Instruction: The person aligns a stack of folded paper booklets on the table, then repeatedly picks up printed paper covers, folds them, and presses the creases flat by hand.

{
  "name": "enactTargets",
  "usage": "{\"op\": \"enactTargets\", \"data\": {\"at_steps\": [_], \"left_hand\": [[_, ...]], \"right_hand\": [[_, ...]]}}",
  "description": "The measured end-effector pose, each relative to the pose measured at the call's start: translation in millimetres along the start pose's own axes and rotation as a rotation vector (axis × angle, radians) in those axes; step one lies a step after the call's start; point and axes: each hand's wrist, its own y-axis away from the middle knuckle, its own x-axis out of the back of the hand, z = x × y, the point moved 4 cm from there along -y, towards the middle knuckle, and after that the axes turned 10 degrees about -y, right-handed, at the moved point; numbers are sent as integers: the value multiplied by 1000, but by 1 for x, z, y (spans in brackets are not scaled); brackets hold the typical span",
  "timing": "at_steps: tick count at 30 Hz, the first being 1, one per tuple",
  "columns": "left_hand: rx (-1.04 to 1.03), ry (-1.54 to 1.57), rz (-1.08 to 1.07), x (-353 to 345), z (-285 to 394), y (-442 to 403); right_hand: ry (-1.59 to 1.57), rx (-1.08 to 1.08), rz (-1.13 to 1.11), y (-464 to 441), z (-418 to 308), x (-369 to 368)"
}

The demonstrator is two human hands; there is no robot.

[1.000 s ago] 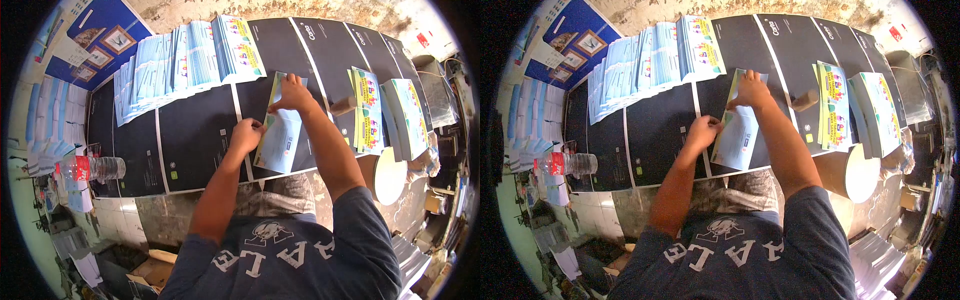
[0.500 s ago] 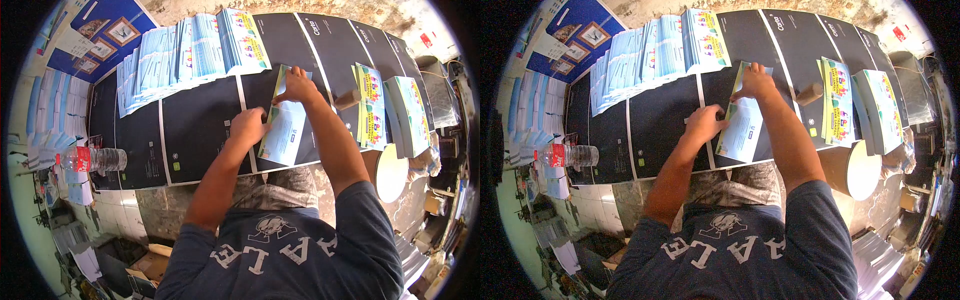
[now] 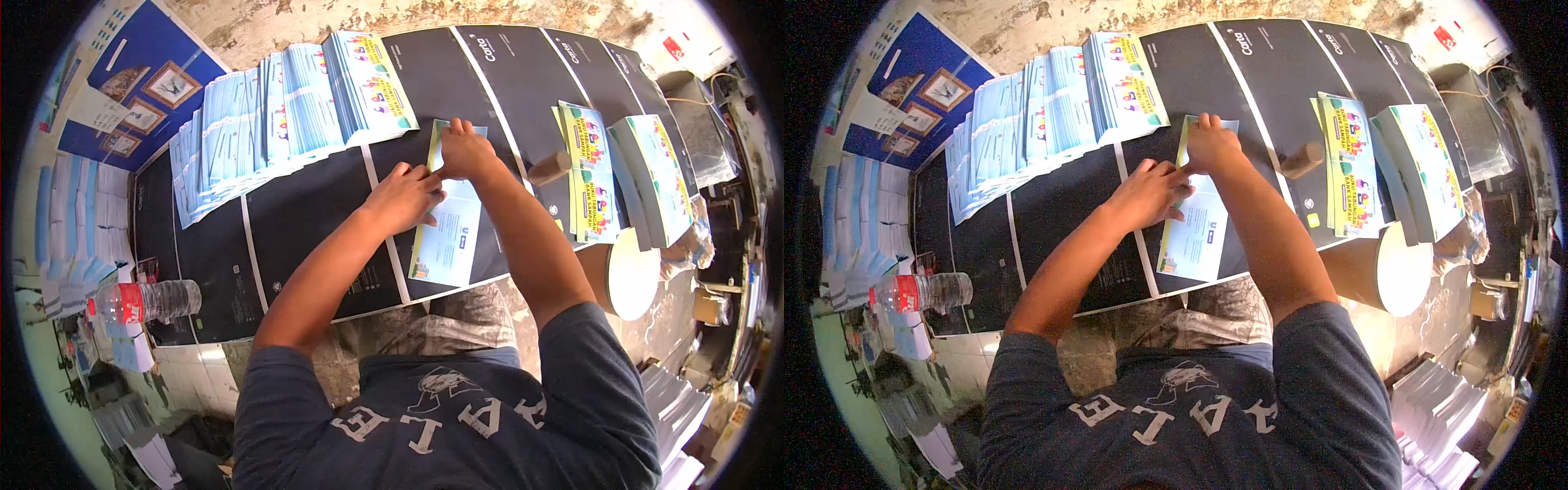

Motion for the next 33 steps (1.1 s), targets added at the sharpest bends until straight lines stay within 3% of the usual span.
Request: {"op": "enactTargets", "data": {"at_steps": [4, 7, 11, 13, 15, 16, 17, 18, 20, 21, 23, 27, 29, 30, 33], "left_hand": [[67, 43, -41, -1, -1, 0], [98, 15, 60, 5, -5, -2], [140, 39, -15, 0, -11, -9], [151, 44, -56, 0, -9, -9], [155, 37, -47, -5, -11, -10], [157, 23, -46, -8, -12, -9], [155, 24, -47, -9, -14, -8], [155, 45, -54, -10, -18, -9], [138, 66, -71, -8, -15, -11], [167, 70, -125, -2, -16, -12], [193, 56, -179, -5, -16, -11], [188, 54, -155, 0, -16, -13], [204, 23, -203, 0, -15, -14], [200, 32, -187, -3, -16, -14], [197, 38, -153, -5, -18, -14]], "right_hand": [[-164, -62, 39, -4, 6, 6], [-241, 31, -11, -7, 21, 7], [-389, 13, -11, 11, 41, 9], [-549, 198, 682, 57, 49, 17], [-576, 45, 1049, 127, 51, 40], [-862, -104, 1271, 145, 77, 25], [-888, -90, 1545, 160, 93, 22], [-813, -230, 1480, 157, 127, 6], [-1015, -292, 1148, 141, 153, -17], [-1017, -293, 1154, 140, 153, -10], [-1342, 40, 948, 130, 135, 0], [-1382, 48, 999, 114, 119, -10], [-1506, 264, 825, 119, 80, -30], [-1535, 127, 805, 122, 53, -30], [-1548, 244, 832, 93, 54, -35]]}}
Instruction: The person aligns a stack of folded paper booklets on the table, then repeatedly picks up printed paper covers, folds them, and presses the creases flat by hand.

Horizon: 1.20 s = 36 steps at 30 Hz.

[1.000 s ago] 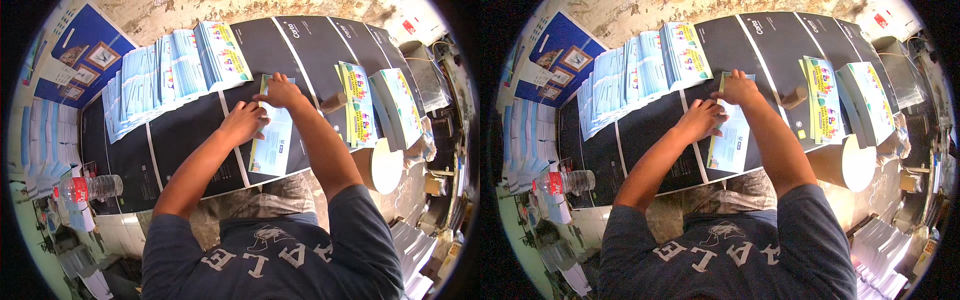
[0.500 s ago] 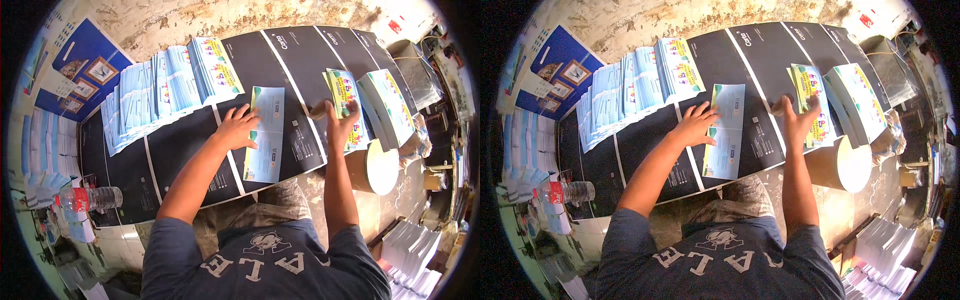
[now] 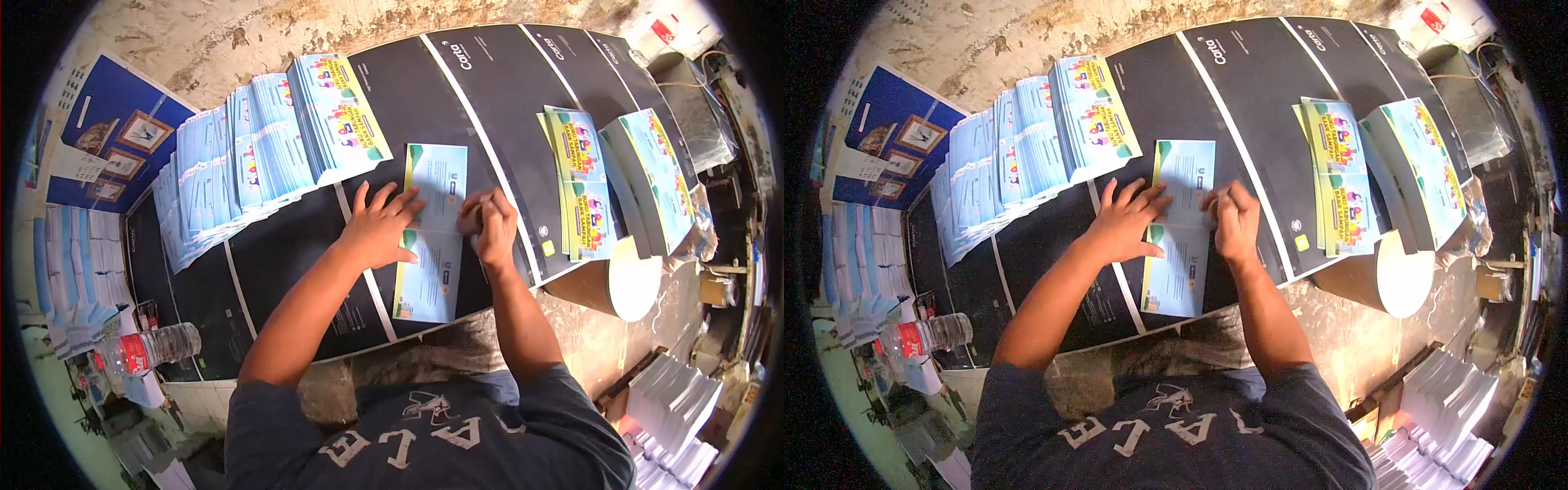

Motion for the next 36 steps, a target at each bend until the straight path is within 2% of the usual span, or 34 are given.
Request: {"op": "enactTargets", "data": {"at_steps": [1, 7, 10, 12, 16, 17, 21, 27, 29, 30, 36], "left_hand": [[-3, 23, 2, 2, 0, 0], [-18, 60, 7, 0, 0, 2], [-5, 49, -10, 4, 2, 2], [3, 38, -14, 5, 3, 1], [20, 20, 6, 5, 4, 3], [26, 19, 8, 6, 5, 4], [73, -54, 2, 7, 8, 1], [54, -65, -9, 14, 10, -1], [85, -74, -55, 17, 12, 0], [91, -66, -87, 21, 14, 1], [65, -104, -85, 19, 16, -1]], "right_hand": [[-83, 56, 25, -16, 5, 0], [-5, 179, 52, -123, 34, 5], [-65, 3, -10, -147, 38, 4], [-111, -16, -65, -143, 36, 6], [-123, -78, -337, -93, 27, 1], [-95, -172, -387, -72, 20, 1], [-52, -328, -565, -12, 1, -9], [-213, -593, -700, 57, -16, -17], [-285, -446, -741, 75, -13, -21], [-238, -510, -749, 85, -15, -19], [-198, -512, -808, 121, -45, -19]]}}
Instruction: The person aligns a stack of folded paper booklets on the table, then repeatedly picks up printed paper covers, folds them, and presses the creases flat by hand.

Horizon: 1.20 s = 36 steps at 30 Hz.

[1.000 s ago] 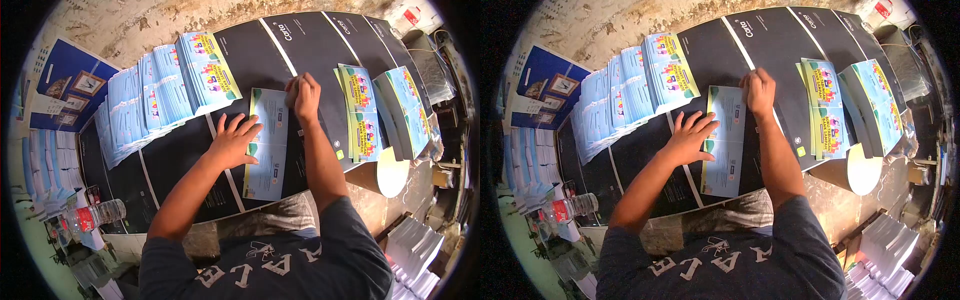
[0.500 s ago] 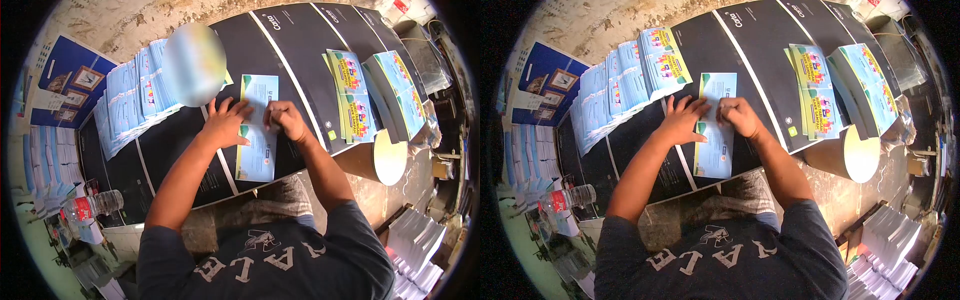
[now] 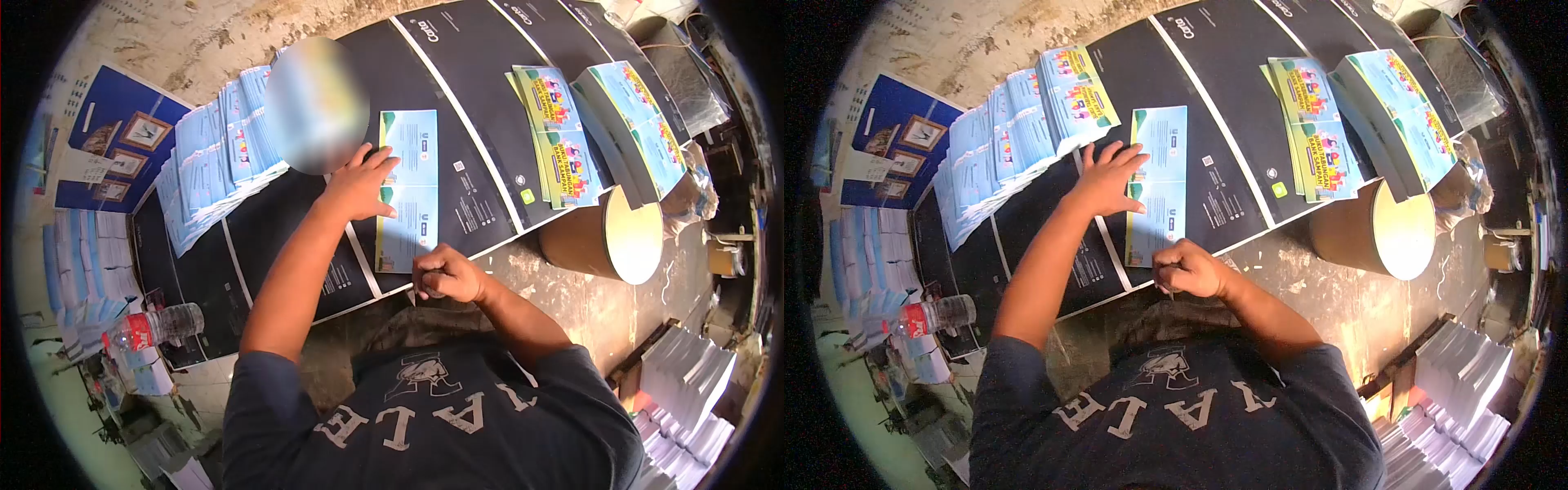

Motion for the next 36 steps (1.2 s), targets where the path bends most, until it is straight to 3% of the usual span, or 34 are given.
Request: {"op": "enactTargets", "data": {"at_steps": [1, 3, 4, 5, 6, 8, 9, 11, 12, 13, 15, 17, 19, 21, 23, 24, 25, 27, 28, 29, 30, 31, 33, 34, 36], "left_hand": [[5, -6, 4, -5, -1, 2], [-6, 48, 44, -12, -2, 3], [33, 92, 133, -10, 3, 10], [94, 112, 160, 2, 19, 17], [107, 223, 223, -1, 39, 19], [106, 225, 133, -17, 103, 39], [78, 153, 10, -18, 134, 54], [29, 56, 3, -30, 166, 81], [-4, 3, 141, -31, 170, 95], [-16, -2, 147, -32, 161, 103], [-25, 410, 268, -17, 140, 122], [412, 611, -159, 53, 102, 120], [499, 798, 583, 60, 48, 128], [630, 676, 938, 81, 0, 112], [580, 1320, 1145, 57, -43, 68], [624, 1497, 1069, 45, -54, 44], [663, 1673, 986, 35, -63, 20], [836, 1612, 843, 11, -76, -15], [829, 1620, 839, 3, -77, -24], [836, 1487, 809, -1, -81, -34], [846, 1354, 775, -3, -84, -38], [844, 1361, 774, -7, -89, -37], [795, 536, 775, 4, -93, -32], [871, 283, 788, 25, -74, -19], [757, 214, 918, 62, -52, 0]], "right_hand": [[-26, -4, -36, 3, 1, -3], [-98, -57, 166, 10, -6, 13], [81, 306, 297, 7, -20, 39], [-150, 598, 263, 0, -7, 81], [5, 510, 682, -4, -29, 114], [68, 616, 833, -24, -70, 154], [148, 519, 933, -33, -65, 185], [145, 394, 954, -50, -47, 222], [197, 346, 931, -48, -52, 224], [247, 295, 906, -44, -54, 223], [278, 266, 861, -35, -58, 219], [328, 396, 921, -14, -74, 208], [515, 319, 965, 23, -96, 211], [1094, 259, 984, 75, -115, 217], [1302, 107, 838, 119, -114, 223], [1307, 105, 841, 131, -115, 215], [1456, -61, 744, 140, -110, 206], [1586, -255, 641, 168, -92, 196], [1649, -264, 587, 179, -81, 198], [1717, -266, 537, 190, -76, 203], [1748, -104, 542, 197, -86, 194], [1753, -109, 541, 202, -90, 189], [1535, 92, 652, 215, -114, 173], [1507, 215, 717, 209, -139, 155], [1348, 187, 801, 215, -179, 130]]}}
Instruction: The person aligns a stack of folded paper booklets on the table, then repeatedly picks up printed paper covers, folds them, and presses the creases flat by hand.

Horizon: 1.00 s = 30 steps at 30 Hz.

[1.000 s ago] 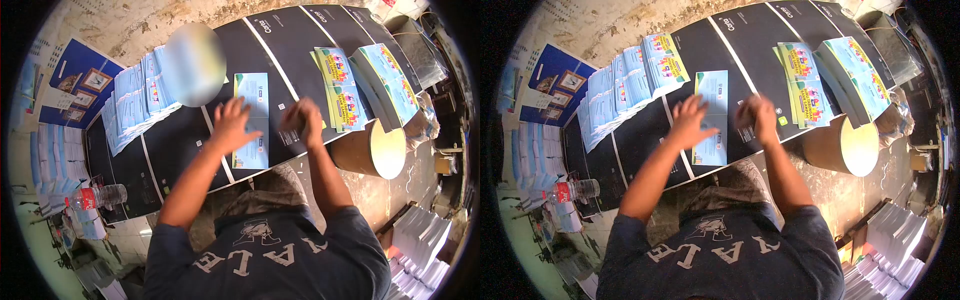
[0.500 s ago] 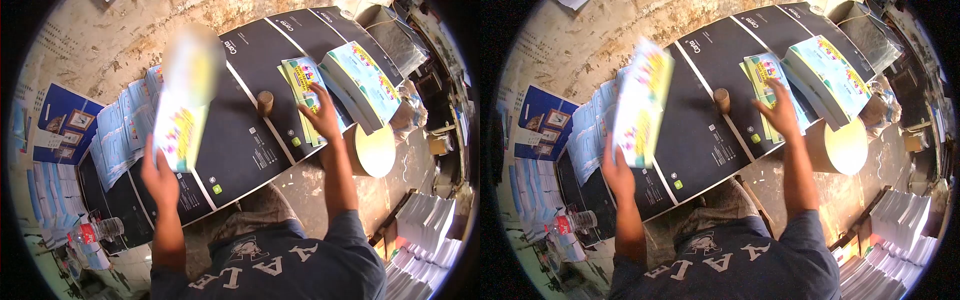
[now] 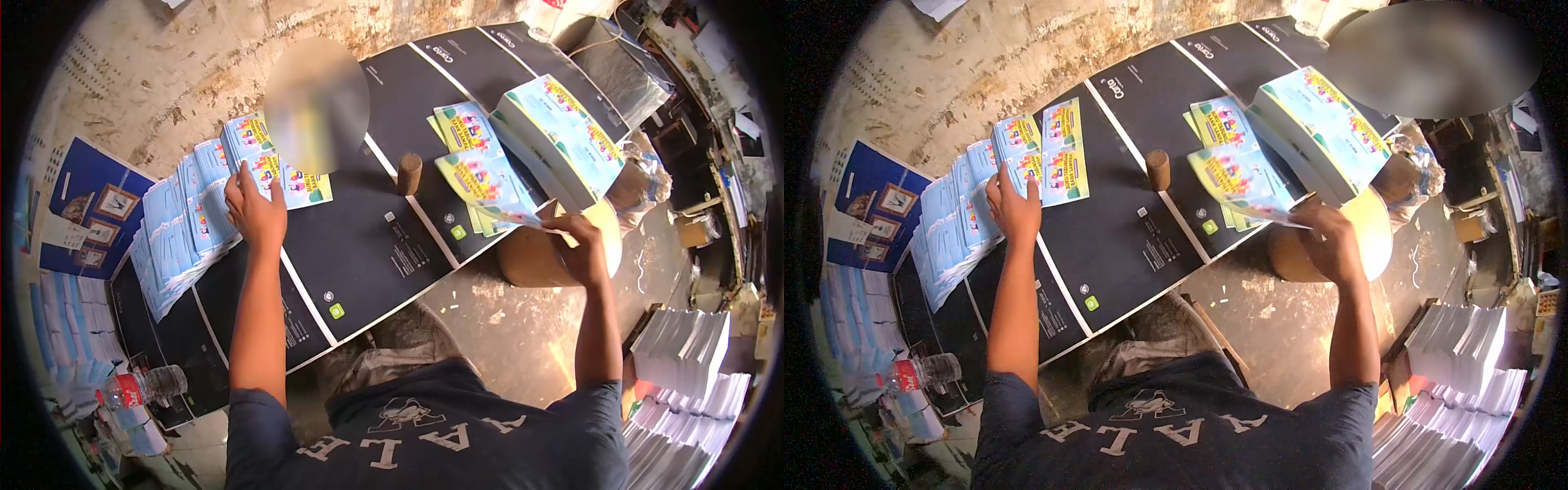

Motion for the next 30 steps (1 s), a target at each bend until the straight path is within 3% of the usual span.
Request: {"op": "enactTargets", "data": {"at_steps": [1, 3, 4, 5, 7, 9, 11, 13, 15, 17, 19, 20, 21, 23, 25, 26, 30], "left_hand": [[-134, 22, 101, 22, 14, 1], [-226, 499, -238, 49, 47, 12], [-332, 634, -300, 76, 70, 23], [-437, 765, -360, 103, 92, 36], [-645, 810, -267, 145, 117, 55], [-504, 1048, -507, 160, 120, 82], [-321, 1165, -796, 157, 105, 104], [-230, 1108, -682, 161, 86, 119], [-162, 1095, -714, 155, 67, 139], [-87, 1025, -660, 148, 51, 155], [-26, 958, -617, 141, 37, 162], [57, 1002, -586, 138, 30, 163], [138, 1047, -552, 137, 23, 162], [182, 979, -566, 143, 17, 156], [236, 855, -451, 137, 9, 159], [322, 825, -491, 135, 5, 161], [358, 917, -412, 120, -5, 168]], "right_hand": [[-131, -130, 22, -2, -12, 17], [-425, -112, 96, -10, -44, 53], [-650, -229, 47, -18, -65, 61], [-651, -210, 41, -24, -76, 59], [-733, -211, -54, -40, -94, 48], [-609, -121, -323, -68, -110, 18], [-738, -249, -430, -80, -120, -16], [-737, -225, -405, -84, -117, -47], [-861, -419, -288, -83, -118, -73], [-840, -406, -305, -80, -124, -104], [-1144, -304, 57, -77, -144, -128], [-1400, -387, 109, -72, -144, -149], [-1543, -484, -18, -64, -154, -164], [-1431, -471, -259, -44, -157, -209], [-1386, -453, -219, -35, -177, -226], [-1375, -459, -196, -34, -176, -233], [-1346, -455, -129, -40, -181, -241]]}}
